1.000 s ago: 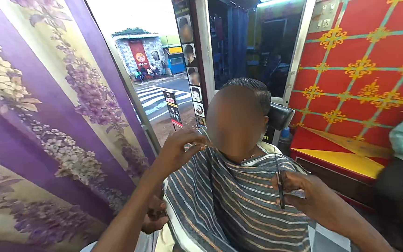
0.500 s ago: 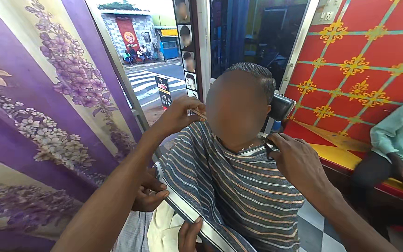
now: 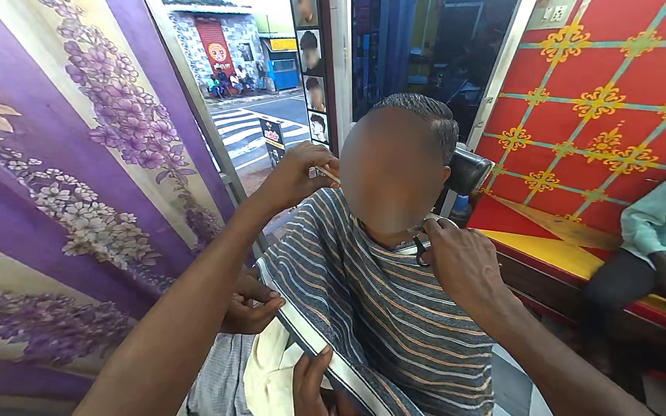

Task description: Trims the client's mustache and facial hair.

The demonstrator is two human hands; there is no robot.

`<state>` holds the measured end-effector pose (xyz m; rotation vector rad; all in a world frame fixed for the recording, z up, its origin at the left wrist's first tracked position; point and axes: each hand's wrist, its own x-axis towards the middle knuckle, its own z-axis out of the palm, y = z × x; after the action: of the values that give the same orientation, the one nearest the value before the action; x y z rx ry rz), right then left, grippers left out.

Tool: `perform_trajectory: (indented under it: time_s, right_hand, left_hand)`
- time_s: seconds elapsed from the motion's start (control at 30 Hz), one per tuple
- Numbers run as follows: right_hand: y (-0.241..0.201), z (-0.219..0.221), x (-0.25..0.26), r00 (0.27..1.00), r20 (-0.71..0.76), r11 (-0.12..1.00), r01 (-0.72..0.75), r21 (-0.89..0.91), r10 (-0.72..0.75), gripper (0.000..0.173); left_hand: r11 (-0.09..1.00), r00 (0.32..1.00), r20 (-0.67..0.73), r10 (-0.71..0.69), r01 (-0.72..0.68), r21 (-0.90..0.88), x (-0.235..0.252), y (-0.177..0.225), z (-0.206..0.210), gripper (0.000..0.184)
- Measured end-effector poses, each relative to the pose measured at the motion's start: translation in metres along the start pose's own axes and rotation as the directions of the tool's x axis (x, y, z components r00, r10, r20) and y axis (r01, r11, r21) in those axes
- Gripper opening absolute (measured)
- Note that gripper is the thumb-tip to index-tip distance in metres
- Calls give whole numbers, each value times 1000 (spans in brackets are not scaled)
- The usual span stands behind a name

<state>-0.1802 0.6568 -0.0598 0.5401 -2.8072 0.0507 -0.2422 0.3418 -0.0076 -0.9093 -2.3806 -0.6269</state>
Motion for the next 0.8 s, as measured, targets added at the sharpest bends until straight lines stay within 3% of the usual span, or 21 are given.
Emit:
perform_trajectory:
  time_s: [0.1,0.3,0.8]
  right_hand:
    - [-6,-5,4,997,68,999,-18,-30,20,36]
    - [-15,-9,11,998,61,994,-14,-105,21,35]
    - [-13,-17,9,995,99,998,-22,-58,28,22]
  left_hand:
    - [1000,1000,-13,15,-15,-5,0,0,0,21]
    - [999,999,-20,44,-43,12,2,0,-2,20]
    - [998,999,31,28,-30,51,5,0,-4,22]
